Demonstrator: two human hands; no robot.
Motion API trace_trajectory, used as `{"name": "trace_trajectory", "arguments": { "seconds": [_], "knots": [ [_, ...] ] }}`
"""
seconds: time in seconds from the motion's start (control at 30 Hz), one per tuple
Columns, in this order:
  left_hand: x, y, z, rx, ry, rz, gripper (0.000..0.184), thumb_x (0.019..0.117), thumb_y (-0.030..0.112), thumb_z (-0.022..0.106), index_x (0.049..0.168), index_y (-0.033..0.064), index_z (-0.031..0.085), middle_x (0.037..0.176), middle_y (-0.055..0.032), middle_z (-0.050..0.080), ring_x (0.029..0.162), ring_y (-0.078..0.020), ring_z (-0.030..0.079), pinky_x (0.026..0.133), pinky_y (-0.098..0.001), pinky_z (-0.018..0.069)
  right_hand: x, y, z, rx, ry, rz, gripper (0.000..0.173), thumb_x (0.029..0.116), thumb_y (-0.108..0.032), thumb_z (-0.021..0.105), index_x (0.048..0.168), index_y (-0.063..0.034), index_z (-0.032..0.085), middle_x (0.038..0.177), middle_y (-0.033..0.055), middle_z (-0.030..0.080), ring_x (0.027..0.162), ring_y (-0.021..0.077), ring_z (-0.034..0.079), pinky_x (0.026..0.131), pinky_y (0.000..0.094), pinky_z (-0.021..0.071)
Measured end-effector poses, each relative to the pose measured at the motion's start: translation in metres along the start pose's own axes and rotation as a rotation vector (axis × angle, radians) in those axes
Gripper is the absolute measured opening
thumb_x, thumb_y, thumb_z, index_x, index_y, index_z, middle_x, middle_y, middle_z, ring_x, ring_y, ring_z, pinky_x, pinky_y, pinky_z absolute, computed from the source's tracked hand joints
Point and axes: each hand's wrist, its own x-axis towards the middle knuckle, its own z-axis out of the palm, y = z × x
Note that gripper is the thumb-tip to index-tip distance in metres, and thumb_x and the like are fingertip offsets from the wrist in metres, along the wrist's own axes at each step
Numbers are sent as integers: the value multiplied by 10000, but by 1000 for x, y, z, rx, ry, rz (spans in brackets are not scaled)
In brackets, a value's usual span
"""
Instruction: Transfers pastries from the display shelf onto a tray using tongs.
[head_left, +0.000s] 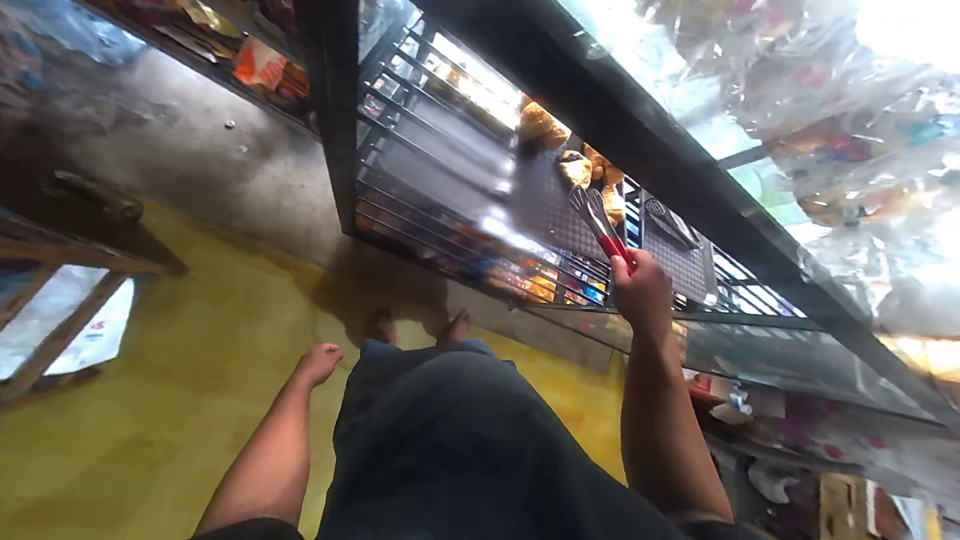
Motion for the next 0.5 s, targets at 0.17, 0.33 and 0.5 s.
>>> {"name": "trace_trajectory", "arguments": {
  "seconds": [0.17,0.33,0.5],
  "knots": [
    [8,-4,13,-49,-21,-2,381,1079,237,505,1368,3,584,1340,-254,611,1236,-387,602,1056,-566,457,19,12,5,24,13,-46,357,1081,-251,496,1343,-47,625,1081,256,707,994,446,686,856,676,504],
    [3,0,5,-49,-11,-16,390,1090,244,475,1384,6,571,1366,-253,596,1257,-384,592,1066,-565,448,34,25,11,68,65,-135,348,1088,-255,479,1341,-76,637,1097,262,703,977,466,685,818,699,505],
    [-3,4,-4,-92,17,-28,390,1098,240,469,1392,1,562,1370,-256,590,1259,-379,591,1066,-548,454,47,33,15,103,62,-139,342,1084,-264,490,1331,-86,645,1119,247,703,1011,444,683,847,687,502]
  ]
}}
